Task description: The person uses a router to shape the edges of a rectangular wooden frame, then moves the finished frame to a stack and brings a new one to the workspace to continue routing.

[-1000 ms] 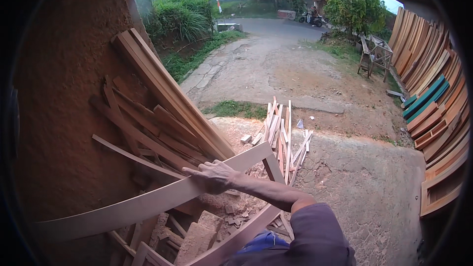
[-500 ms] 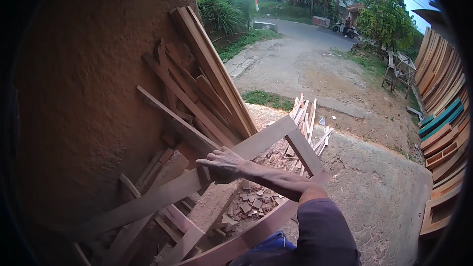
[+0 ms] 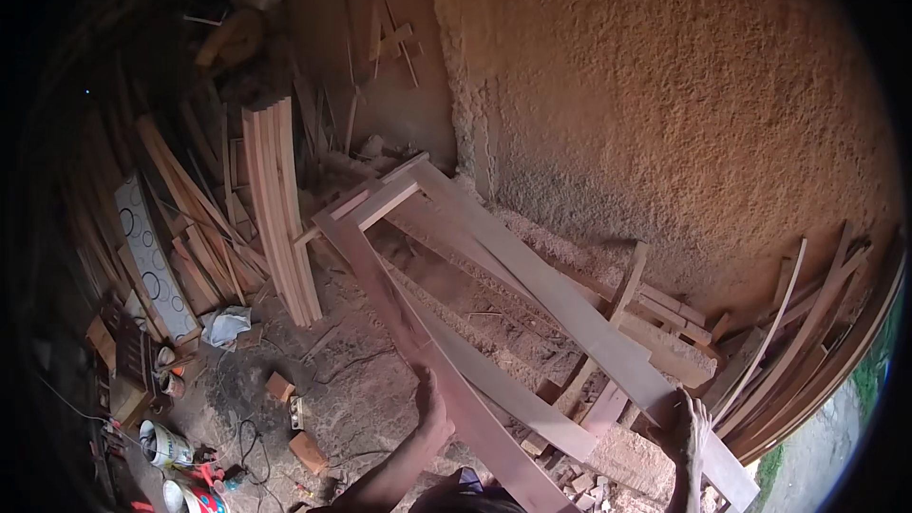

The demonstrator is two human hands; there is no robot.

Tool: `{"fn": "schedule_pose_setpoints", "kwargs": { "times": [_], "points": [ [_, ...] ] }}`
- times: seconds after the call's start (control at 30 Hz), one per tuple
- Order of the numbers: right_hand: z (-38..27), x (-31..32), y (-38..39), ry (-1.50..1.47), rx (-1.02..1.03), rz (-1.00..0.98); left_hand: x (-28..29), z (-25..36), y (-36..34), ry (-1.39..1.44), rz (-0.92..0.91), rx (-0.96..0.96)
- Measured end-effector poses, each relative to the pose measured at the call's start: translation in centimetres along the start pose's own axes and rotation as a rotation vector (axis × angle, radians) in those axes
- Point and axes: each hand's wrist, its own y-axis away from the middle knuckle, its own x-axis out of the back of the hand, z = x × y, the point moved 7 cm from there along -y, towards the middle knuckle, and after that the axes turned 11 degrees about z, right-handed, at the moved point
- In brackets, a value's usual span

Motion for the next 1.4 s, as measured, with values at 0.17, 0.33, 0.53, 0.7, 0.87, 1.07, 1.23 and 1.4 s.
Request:
{"fn": "schedule_pose_setpoints", "kwargs": {
  "times": [0.17,0.33,0.53,0.7,0.87,1.07,1.23,1.4],
  "points": [
    [-6.0,-5.4,-5.4,-0.040,0.072,-0.079,0.4,2.3,-6.1,0.001,0.100,0.001],
    [-13.8,-12.7,-11.0,-0.087,0.173,-0.078,1.9,4.3,-16.6,-0.001,0.127,0.016],
    [-20.8,-22.8,-16.5,-0.150,0.265,-0.033,1.5,9.4,-28.8,-0.270,0.072,0.056],
    [-26.1,-31.0,-19.8,-0.239,0.214,-0.194,4.1,13.4,-38.1,-0.598,0.126,-0.084],
    [-24.9,-38.4,-21.9,-0.410,0.194,-0.206,2.5,15.6,-41.0,-0.828,0.052,-0.040],
    [-20.4,-44.3,-24.9,-0.610,0.123,-0.278,0.6,14.5,-42.5,-1.129,-0.139,-0.112],
    [-31.8,-37.8,-20.2,-0.026,0.262,-0.230,1.7,12.2,-39.7,-0.843,0.052,0.040],
    [-40.8,-36.0,-2.9,-0.139,0.579,-0.628,0.8,8.6,-36.1,-0.956,-0.012,-0.386]
  ]
}}
